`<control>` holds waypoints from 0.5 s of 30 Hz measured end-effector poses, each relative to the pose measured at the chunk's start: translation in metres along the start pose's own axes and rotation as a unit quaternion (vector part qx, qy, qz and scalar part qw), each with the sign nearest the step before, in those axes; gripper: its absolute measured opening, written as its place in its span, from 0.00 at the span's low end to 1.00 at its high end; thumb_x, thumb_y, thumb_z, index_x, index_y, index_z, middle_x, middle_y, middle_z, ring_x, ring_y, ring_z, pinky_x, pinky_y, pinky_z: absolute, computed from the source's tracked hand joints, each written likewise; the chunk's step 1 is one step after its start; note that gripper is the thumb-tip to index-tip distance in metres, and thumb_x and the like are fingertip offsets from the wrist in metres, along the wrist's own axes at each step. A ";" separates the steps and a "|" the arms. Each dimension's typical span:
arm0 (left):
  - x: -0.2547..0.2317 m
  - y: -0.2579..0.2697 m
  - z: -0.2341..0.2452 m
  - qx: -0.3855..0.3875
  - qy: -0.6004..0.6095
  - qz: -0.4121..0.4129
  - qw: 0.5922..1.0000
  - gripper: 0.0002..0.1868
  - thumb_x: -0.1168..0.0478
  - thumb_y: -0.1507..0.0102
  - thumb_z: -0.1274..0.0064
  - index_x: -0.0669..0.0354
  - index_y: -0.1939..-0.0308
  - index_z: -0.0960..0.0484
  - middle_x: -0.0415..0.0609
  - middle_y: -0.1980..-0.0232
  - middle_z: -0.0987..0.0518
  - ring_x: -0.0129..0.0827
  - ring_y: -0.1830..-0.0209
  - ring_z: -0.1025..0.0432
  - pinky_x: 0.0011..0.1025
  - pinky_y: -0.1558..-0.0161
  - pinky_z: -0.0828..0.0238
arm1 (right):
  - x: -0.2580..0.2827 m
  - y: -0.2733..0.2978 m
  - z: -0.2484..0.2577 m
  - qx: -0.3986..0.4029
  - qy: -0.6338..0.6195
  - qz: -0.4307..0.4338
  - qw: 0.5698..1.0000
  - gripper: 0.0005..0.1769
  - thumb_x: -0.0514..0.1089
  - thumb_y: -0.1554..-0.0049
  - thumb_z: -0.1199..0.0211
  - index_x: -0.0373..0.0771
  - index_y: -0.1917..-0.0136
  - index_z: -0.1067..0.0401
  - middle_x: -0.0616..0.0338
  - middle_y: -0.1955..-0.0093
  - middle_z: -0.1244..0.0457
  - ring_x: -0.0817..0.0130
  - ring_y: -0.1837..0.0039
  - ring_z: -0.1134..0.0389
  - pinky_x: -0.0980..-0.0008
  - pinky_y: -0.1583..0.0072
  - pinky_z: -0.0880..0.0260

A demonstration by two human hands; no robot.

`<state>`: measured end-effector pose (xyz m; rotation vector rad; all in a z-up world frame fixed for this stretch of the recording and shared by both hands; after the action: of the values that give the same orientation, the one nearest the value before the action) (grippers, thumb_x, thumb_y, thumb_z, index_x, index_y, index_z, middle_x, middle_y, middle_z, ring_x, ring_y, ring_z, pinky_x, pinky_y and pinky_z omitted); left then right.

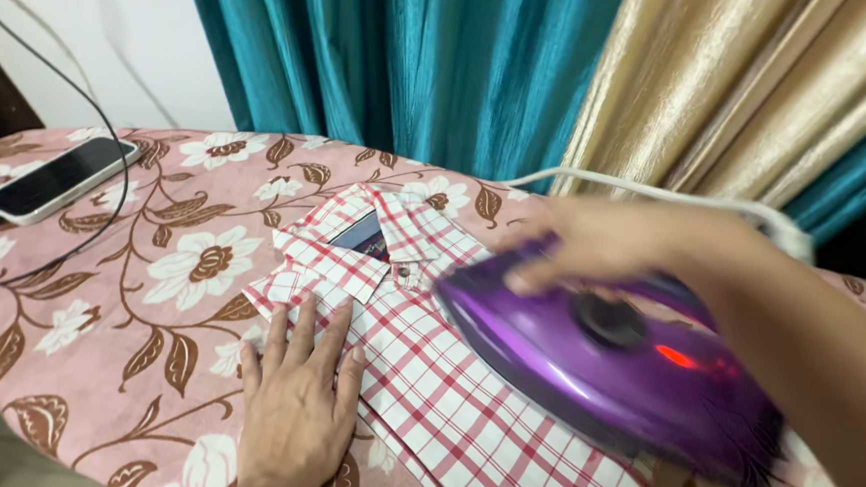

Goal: The person irons a checked shirt on an ironing board, folding different sections of the garment and pressing them with an iron.

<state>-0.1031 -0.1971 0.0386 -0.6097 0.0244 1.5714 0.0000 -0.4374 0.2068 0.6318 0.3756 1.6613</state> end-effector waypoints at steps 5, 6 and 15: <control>-0.003 -0.001 -0.001 0.015 0.004 0.003 1.000 0.34 0.43 0.34 0.63 0.42 0.24 0.36 0.56 0.20 0.44 0.55 0.18 0.57 0.59 0.29 0.69 | -0.038 0.029 -0.022 -0.055 0.003 -0.109 0.992 0.34 0.56 0.44 0.30 0.72 0.24 0.27 0.55 0.57 0.27 0.69 0.66 0.35 0.71 0.61 0.33; -0.004 -0.001 -0.001 0.018 0.006 0.009 1.000 0.34 0.43 0.35 0.63 0.41 0.24 0.36 0.55 0.20 0.44 0.54 0.19 0.57 0.59 0.29 0.70 | -0.026 0.014 -0.018 -0.102 0.032 -0.016 0.994 0.32 0.59 0.45 0.28 0.68 0.27 0.25 0.61 0.58 0.27 0.74 0.64 0.33 0.72 0.60 0.34; 0.001 0.001 -0.002 0.006 -0.006 -0.001 1.000 0.35 0.42 0.36 0.62 0.40 0.24 0.36 0.53 0.19 0.45 0.54 0.19 0.57 0.59 0.30 0.69 | 0.026 -0.083 0.034 -0.129 -0.109 0.083 0.982 0.30 0.51 0.48 0.28 0.51 0.32 0.24 0.59 0.67 0.33 0.73 0.73 0.41 0.69 0.68 0.41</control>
<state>-0.1035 -0.1975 0.0360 -0.5914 0.0239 1.5725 0.0836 -0.3995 0.1916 0.6533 -0.0526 1.7418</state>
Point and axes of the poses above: each hand's wrist, its own y-axis away from the middle knuckle, its own z-axis out of the back of the hand, x = y × z, the point moved 4 cm from there along -y, towards the middle knuckle
